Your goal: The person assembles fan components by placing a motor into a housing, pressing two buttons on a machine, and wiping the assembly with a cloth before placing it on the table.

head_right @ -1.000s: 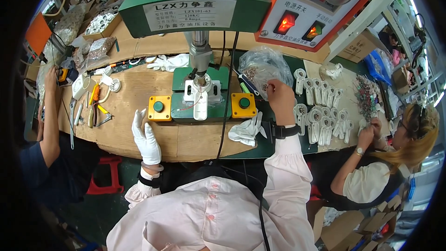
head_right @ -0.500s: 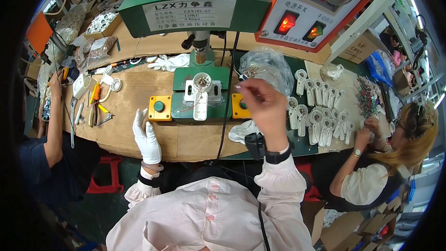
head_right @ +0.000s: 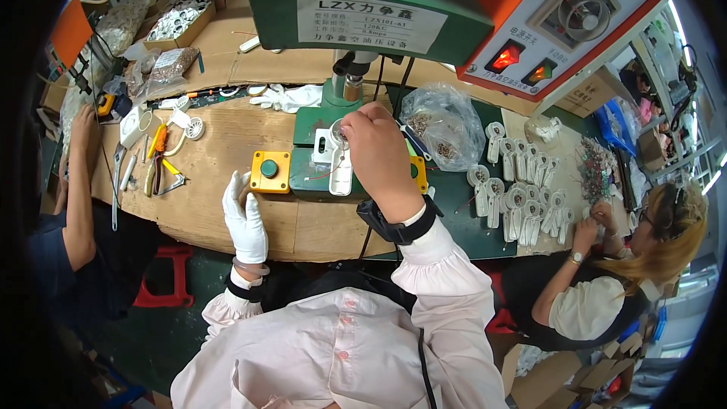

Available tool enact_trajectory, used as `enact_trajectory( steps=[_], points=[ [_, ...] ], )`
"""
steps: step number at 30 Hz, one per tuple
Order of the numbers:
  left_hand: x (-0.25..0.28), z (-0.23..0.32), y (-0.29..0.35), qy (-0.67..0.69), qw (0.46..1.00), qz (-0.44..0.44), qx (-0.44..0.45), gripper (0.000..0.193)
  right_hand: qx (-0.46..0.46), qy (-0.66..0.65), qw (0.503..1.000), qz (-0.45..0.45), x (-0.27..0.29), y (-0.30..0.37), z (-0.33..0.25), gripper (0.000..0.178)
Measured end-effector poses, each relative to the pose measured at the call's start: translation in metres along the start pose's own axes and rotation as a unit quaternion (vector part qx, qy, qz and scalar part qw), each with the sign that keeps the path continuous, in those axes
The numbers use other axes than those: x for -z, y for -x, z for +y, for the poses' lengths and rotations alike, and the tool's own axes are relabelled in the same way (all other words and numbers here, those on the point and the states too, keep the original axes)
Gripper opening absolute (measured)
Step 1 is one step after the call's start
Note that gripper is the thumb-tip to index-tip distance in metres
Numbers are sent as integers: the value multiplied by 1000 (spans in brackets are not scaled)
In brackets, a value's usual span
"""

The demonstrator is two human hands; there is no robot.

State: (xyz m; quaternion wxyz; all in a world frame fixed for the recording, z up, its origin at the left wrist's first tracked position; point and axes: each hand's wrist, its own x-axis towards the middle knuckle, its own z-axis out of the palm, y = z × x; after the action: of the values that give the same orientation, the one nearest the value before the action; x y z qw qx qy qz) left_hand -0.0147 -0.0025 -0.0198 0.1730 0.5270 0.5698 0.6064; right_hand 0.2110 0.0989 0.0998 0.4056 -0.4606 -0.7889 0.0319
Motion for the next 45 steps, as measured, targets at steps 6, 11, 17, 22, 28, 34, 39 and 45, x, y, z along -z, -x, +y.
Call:
enact_trajectory(
  steps=[6, 11, 17, 22, 28, 34, 39, 45],
  points=[
    [-1, -3, 1, 6, 1000, 5, -2, 48, 19, 27, 999, -13, -2, 1, 1, 8],
    [-6, -1, 1, 2, 1000, 2, 0, 48, 30, 20, 999, -4, 7, 6, 6, 17],
    [-1, 10, -1, -109, 991, 6, -82, 53, -31, -83, 993, 74, 47, 41, 0, 32],
    [-3, 32, -16, -228, 951, -67, -199, 59, -75, 97, 992, 26, 46, 104, 21, 40],
    [-7, 46, -19, -293, 932, -104, -187, 62, -72, 150, 986, -17, 41, 119, 28, 44],
    [-8, 47, -16, -274, 941, -127, -150, 62, -76, 150, 986, -20, 43, 118, 31, 47],
    [-8, 44, -5, -239, 951, -99, -170, 66, -73, 107, 991, 27, 37, 136, 24, 47],
    [-8, 38, -1, -241, 950, -92, -179, 67, -96, 105, 988, 63, 40, 168, 15, 43]
  ],
)
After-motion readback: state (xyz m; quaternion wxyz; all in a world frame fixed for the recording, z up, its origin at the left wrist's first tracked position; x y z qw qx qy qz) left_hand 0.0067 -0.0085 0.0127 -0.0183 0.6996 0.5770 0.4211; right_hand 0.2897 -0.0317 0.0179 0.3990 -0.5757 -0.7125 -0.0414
